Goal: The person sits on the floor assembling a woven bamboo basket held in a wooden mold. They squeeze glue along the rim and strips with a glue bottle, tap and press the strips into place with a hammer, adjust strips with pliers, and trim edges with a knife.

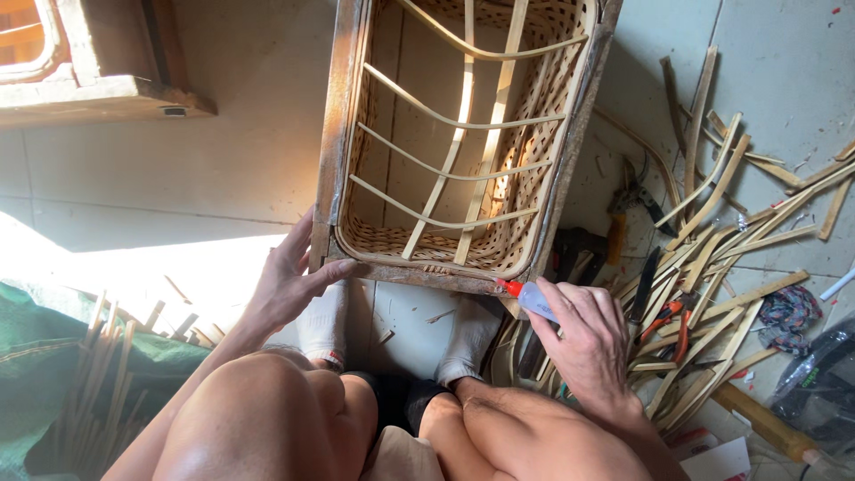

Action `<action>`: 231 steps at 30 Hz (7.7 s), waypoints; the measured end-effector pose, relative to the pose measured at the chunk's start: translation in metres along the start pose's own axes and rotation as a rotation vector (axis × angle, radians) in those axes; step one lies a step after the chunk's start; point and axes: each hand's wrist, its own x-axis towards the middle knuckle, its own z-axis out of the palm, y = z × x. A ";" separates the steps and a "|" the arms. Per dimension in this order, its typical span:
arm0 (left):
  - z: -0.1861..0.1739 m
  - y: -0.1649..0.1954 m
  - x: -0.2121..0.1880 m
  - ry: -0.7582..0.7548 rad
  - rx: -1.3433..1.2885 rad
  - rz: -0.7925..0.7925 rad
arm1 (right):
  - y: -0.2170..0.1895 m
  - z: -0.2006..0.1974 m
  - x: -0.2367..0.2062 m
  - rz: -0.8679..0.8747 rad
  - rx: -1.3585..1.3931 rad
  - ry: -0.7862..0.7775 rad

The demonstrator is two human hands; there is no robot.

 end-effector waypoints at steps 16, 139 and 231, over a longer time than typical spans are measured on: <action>-0.003 -0.015 0.007 -0.021 -0.068 0.053 | -0.010 0.001 0.024 -0.128 0.062 -0.037; -0.016 -0.005 0.029 0.147 -0.262 -0.014 | -0.069 0.004 0.362 -1.147 -0.481 0.132; -0.036 -0.008 0.041 -0.045 -0.229 -0.186 | 0.045 0.026 0.377 -0.472 -0.443 0.271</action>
